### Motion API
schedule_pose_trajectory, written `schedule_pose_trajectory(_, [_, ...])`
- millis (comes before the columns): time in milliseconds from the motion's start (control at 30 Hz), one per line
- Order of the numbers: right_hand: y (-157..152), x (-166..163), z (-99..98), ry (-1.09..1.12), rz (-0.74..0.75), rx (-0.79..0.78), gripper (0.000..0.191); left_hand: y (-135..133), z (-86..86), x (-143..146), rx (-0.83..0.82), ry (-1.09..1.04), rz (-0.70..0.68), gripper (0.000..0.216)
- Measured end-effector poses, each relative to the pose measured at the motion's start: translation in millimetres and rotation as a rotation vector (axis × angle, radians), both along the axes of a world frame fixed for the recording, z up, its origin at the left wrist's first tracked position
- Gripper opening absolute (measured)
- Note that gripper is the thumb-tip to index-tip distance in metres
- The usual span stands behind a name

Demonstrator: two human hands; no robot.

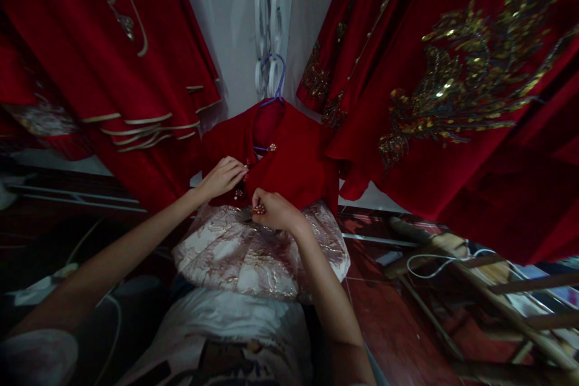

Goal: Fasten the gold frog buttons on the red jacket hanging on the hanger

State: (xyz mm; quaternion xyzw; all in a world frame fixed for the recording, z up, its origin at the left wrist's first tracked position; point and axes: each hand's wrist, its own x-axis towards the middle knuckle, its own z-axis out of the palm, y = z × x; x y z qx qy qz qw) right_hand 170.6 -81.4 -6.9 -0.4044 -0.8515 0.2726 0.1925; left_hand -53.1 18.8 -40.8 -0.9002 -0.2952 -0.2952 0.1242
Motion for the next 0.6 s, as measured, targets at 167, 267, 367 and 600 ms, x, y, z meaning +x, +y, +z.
schedule_pose_trajectory(167, [-1, 0, 0.4, 0.0, -0.009, -0.015, 0.018, -7, -2.4, -13, -0.044, 0.028, -0.03, 0.028])
schedule_pose_trajectory(267, [0, -1, 0.4, 0.003, -0.01, -0.006, 0.018, -8, -3.9, -20, -0.045, 0.032, -0.013, 0.035])
schedule_pose_trajectory(367, [0, -2, 0.2, 0.005, 0.0, -0.009, 0.018, -6, -4.4, -26, -0.045, 0.059, 0.009, 0.045])
schedule_pose_trajectory(600, [0, -2, -0.9, -0.01, -0.01, 0.0, 0.018, -5, 5.6, -22, -0.046, 0.074, -0.015, 0.039])
